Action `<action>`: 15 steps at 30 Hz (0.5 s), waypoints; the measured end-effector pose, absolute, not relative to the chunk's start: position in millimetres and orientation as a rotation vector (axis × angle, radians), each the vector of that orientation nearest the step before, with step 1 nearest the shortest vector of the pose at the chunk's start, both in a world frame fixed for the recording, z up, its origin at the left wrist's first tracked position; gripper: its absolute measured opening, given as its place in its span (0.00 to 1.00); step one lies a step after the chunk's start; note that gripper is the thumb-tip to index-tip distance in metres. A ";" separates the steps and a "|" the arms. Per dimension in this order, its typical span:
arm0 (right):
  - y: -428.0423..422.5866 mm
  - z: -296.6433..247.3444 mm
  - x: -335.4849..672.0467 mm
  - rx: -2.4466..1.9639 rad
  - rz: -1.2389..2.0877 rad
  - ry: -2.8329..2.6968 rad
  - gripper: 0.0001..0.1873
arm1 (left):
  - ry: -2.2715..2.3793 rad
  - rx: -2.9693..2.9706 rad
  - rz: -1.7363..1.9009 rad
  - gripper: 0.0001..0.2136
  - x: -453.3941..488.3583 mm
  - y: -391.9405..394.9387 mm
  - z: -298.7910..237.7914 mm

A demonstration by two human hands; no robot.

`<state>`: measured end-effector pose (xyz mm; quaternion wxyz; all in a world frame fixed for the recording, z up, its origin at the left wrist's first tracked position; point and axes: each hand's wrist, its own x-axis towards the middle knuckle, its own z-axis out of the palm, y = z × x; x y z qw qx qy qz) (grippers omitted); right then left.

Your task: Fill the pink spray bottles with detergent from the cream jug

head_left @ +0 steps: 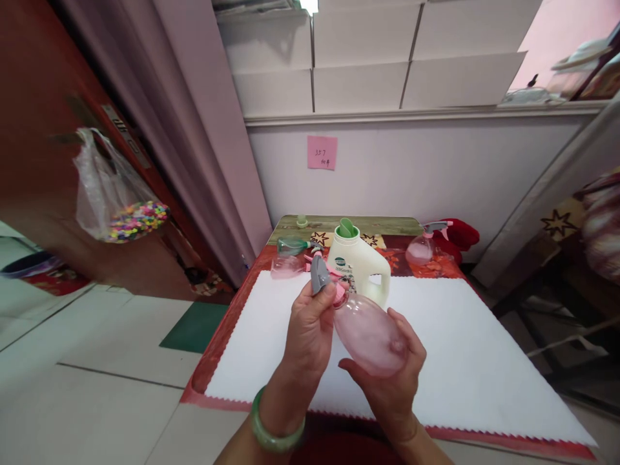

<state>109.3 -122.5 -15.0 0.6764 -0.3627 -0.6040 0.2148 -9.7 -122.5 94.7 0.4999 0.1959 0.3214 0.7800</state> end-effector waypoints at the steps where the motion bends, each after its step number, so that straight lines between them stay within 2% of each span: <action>1: -124.8 -11.4 108.7 -0.833 0.639 -1.310 0.60 | 0.765 0.465 1.882 0.10 -9.2 -122.6 95.8; 3: -129.2 -1.1 108.5 -0.816 1.094 -1.108 0.58 | 0.751 0.455 1.885 0.10 -8.8 -122.9 97.2; 6: -128.4 17.2 113.6 -0.692 1.871 -0.672 0.46 | 0.749 0.521 1.875 0.10 -11.1 -123.9 96.6; 9: -119.0 27.2 122.6 -0.596 2.467 -0.478 0.47 | 0.740 0.621 1.811 0.11 -16.4 -125.6 94.8; 12: -112.8 24.9 127.4 -0.499 2.705 -0.443 0.47 | 0.743 0.674 1.752 0.11 -21.4 -128.1 95.0; 15: -117.2 20.5 124.4 -0.476 2.607 -0.452 0.43 | 0.794 0.715 1.779 0.09 -23.7 -130.1 99.3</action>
